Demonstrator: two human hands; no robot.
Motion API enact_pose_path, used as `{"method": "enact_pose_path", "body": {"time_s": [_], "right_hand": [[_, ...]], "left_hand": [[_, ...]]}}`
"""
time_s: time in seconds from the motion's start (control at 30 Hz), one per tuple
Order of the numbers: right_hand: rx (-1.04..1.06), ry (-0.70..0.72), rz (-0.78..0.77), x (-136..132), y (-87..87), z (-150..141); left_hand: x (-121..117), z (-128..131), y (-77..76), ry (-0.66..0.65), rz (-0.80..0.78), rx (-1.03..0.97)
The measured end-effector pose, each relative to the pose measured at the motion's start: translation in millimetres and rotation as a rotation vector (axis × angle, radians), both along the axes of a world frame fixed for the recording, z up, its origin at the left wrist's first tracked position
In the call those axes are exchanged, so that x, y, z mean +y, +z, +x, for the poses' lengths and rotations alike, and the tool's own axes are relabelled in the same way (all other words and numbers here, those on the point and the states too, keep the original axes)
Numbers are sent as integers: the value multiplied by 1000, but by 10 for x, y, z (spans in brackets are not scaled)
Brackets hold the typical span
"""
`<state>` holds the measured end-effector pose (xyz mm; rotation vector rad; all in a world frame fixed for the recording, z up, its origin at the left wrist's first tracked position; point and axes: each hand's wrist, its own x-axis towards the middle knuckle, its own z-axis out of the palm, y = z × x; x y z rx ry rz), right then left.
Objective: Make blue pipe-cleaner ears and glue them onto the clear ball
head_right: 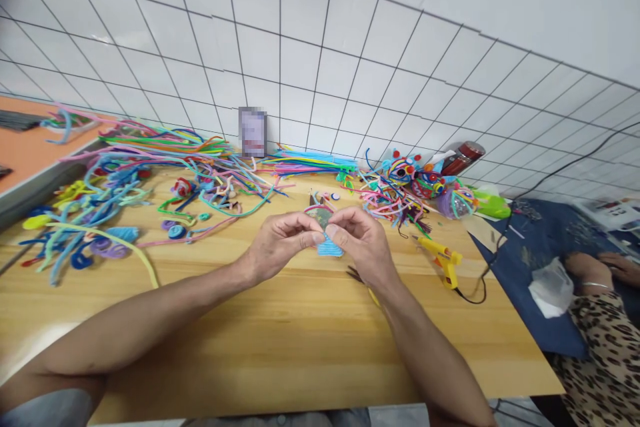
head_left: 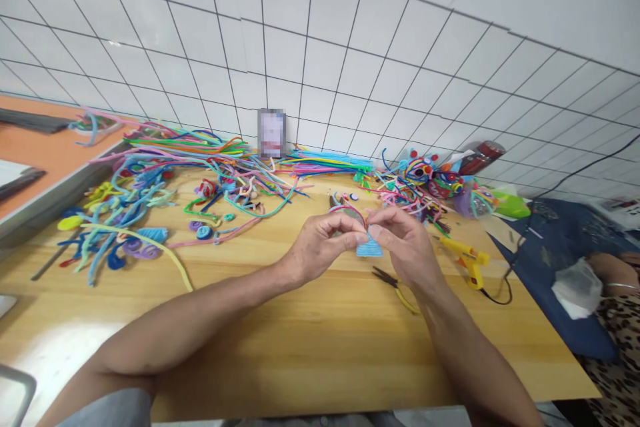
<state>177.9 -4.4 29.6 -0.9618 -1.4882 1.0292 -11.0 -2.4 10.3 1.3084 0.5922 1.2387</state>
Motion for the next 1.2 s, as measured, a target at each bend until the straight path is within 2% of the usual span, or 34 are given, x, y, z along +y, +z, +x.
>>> {"method": "enact_pose_path", "body": {"time_s": [0.1, 0.2, 0.3, 0.5, 0.63, 0.77, 0.87, 1.03, 1.1, 1.2], "right_hand": [[-32, 17, 43, 9, -19, -1], [-104, -22, 131, -49, -12, -36], [-204, -19, 178, -128, 17, -67], [-341, -16, 222, -168, 62, -55], [-352, -44, 150, -118, 42, -37], [-250, -38, 58, -79, 22, -37], [-237, -27, 53, -80, -2, -59], [-229, -112, 58, -35, -115, -121], [-204, -66, 27, -1, -133, -121], [-232, -8, -1, 6, -91, -98]], "left_hand": [[3, -10, 14, 25, 71, 3], [18, -20, 19, 118, 166, 8], [29, -18, 2, 193, 195, -3], [28, -30, -14, 15, 63, -4], [40, -51, 15, 53, 135, 28], [39, -48, 42, 6, 23, -3], [33, -38, 46, -28, -19, -16], [66, 2, -22, 18, -140, -36], [87, 11, -38, 61, -198, -42], [85, -3, -5, 94, -197, -47]]}}
